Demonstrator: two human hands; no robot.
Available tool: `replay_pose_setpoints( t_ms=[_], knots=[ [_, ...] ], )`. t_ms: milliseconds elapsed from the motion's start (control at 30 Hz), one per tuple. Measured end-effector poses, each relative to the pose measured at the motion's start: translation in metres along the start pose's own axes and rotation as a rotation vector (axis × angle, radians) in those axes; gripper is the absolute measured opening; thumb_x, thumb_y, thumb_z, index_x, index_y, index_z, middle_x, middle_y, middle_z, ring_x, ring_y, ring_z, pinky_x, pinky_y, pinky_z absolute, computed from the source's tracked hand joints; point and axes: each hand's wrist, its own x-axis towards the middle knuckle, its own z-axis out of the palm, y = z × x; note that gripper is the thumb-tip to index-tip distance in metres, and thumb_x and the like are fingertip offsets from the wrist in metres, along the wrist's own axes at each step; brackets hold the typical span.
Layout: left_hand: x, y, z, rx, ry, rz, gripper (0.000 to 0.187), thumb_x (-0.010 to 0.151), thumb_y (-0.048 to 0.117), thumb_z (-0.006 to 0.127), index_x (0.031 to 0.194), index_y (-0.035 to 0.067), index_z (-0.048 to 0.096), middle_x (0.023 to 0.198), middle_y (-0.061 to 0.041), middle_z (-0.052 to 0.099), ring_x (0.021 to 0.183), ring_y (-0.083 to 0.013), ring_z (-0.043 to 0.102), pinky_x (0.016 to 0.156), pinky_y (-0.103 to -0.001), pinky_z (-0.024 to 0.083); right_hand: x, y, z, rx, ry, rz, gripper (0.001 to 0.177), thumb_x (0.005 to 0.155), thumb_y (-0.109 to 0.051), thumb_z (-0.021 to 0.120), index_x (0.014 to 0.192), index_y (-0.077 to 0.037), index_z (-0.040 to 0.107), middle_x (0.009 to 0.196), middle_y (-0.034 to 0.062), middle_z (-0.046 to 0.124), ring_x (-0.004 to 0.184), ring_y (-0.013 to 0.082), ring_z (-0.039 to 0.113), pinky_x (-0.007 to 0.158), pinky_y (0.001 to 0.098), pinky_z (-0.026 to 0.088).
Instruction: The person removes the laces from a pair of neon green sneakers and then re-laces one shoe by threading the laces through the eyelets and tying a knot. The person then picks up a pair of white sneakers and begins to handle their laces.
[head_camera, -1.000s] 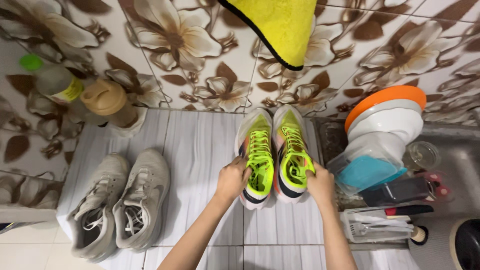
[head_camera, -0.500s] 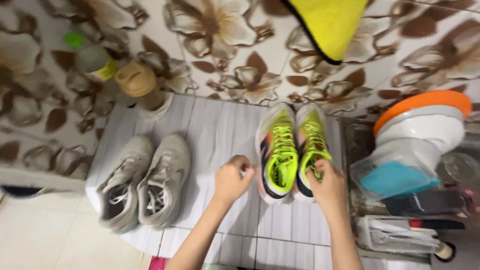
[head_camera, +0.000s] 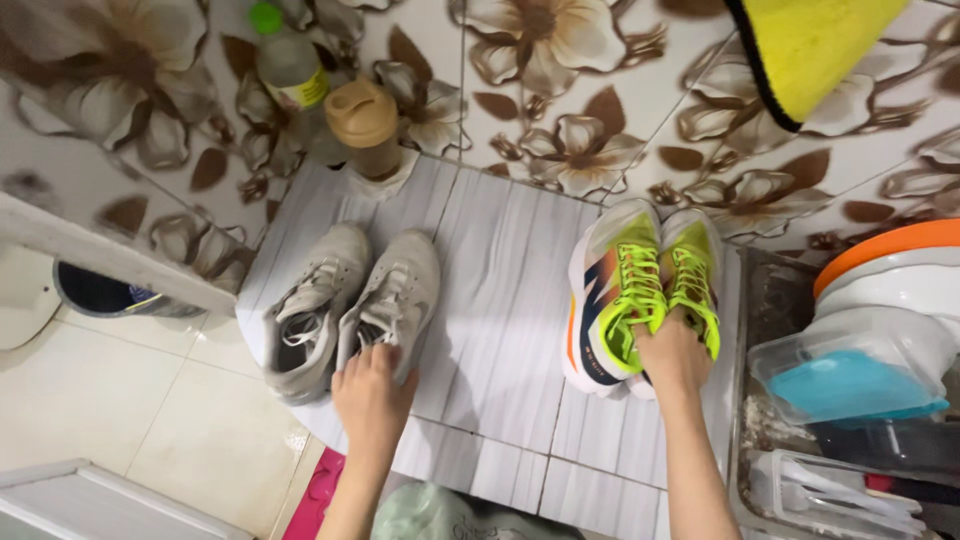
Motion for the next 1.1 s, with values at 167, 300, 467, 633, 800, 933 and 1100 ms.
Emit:
replay_pose_setpoints(
  t_ms=[167, 300, 467, 633, 800, 933, 1100],
  knots=[
    [0.011, -0.014, 0.024, 0.086, -0.112, -0.069, 0.032, 0.069, 0.024, 0.08, 0.091, 0.009, 0.062, 0.083, -0.008, 0.073, 0.075, -0.0294, 0.07, 0.073, -0.045, 0.044, -0.008, -0.005, 0.003, -0.011, -0.008, 0.033, 0.06, 0.089, -0.045, 0.07, 0.134, -0.01, 0.054, 0.106, 0.0275, 0.073, 0.101, 0.048, 0.069, 0.089, 0.0582, 0.053],
    [0.02, -0.015, 0.019, 0.052, -0.155, 0.079, 0.026, 0.071, 0.02, 0.077, 0.091, 0.012, 0.062, 0.079, -0.011, 0.072, 0.073, -0.0314, 0.069, 0.077, -0.045, 0.045, -0.025, -0.022, -0.003, 0.015, 0.005, 0.001, 0.061, 0.087, -0.042, 0.07, 0.136, -0.012, 0.052, 0.108, 0.0274, 0.073, 0.102, 0.0488, 0.068, 0.089, 0.0586, 0.052],
    [-0.001, -0.006, -0.038, -0.136, -0.178, 0.145, 0.028, 0.068, 0.019, 0.077, 0.089, 0.01, 0.062, 0.078, -0.011, 0.072, 0.066, -0.0343, 0.066, 0.068, -0.044, 0.044, -0.046, -0.064, -0.02, 0.001, 0.013, -0.066, 0.057, 0.091, -0.042, 0.067, 0.136, -0.011, 0.053, 0.106, 0.0279, 0.073, 0.099, 0.0498, 0.069, 0.088, 0.0587, 0.052],
    [-0.015, -0.016, -0.1, -0.257, -0.202, 0.139, 0.029, 0.069, 0.021, 0.079, 0.09, 0.008, 0.063, 0.077, -0.011, 0.072, 0.063, -0.0343, 0.065, 0.064, -0.043, 0.042, -0.059, -0.136, -0.014, -0.02, -0.04, -0.1, 0.064, 0.091, -0.042, 0.064, 0.145, -0.011, 0.046, 0.098, 0.0259, 0.074, 0.092, 0.0464, 0.071, 0.08, 0.0571, 0.055],
    [-0.013, -0.04, -0.118, -0.236, -0.151, 0.135, 0.032, 0.067, 0.021, 0.079, 0.092, 0.007, 0.065, 0.079, -0.011, 0.073, 0.064, -0.0348, 0.064, 0.066, -0.043, 0.043, -0.071, -0.2, 0.018, 0.035, -0.018, -0.227, 0.051, 0.091, -0.033, 0.063, 0.134, -0.008, 0.051, 0.096, 0.0239, 0.075, 0.091, 0.0444, 0.072, 0.082, 0.0567, 0.055],
    [-0.019, -0.061, -0.123, -0.244, -0.116, 0.141, 0.033, 0.067, 0.021, 0.08, 0.093, 0.007, 0.065, 0.08, -0.011, 0.073, 0.066, -0.0349, 0.065, 0.07, -0.042, 0.044, -0.068, -0.237, 0.049, 0.065, 0.006, -0.235, 0.045, 0.092, -0.029, 0.063, 0.129, -0.005, 0.051, 0.097, 0.0239, 0.075, 0.092, 0.0433, 0.072, 0.082, 0.0551, 0.056],
    [-0.021, -0.078, -0.131, -0.266, -0.119, 0.146, 0.037, 0.066, 0.021, 0.08, 0.097, 0.006, 0.067, 0.082, -0.011, 0.074, 0.068, -0.035, 0.065, 0.071, -0.042, 0.045, -0.07, -0.267, 0.066, 0.078, -0.01, -0.157, 0.044, 0.092, -0.029, 0.064, 0.126, -0.004, 0.051, 0.098, 0.024, 0.074, 0.094, 0.0415, 0.073, 0.082, 0.0527, 0.056]
  ],
)
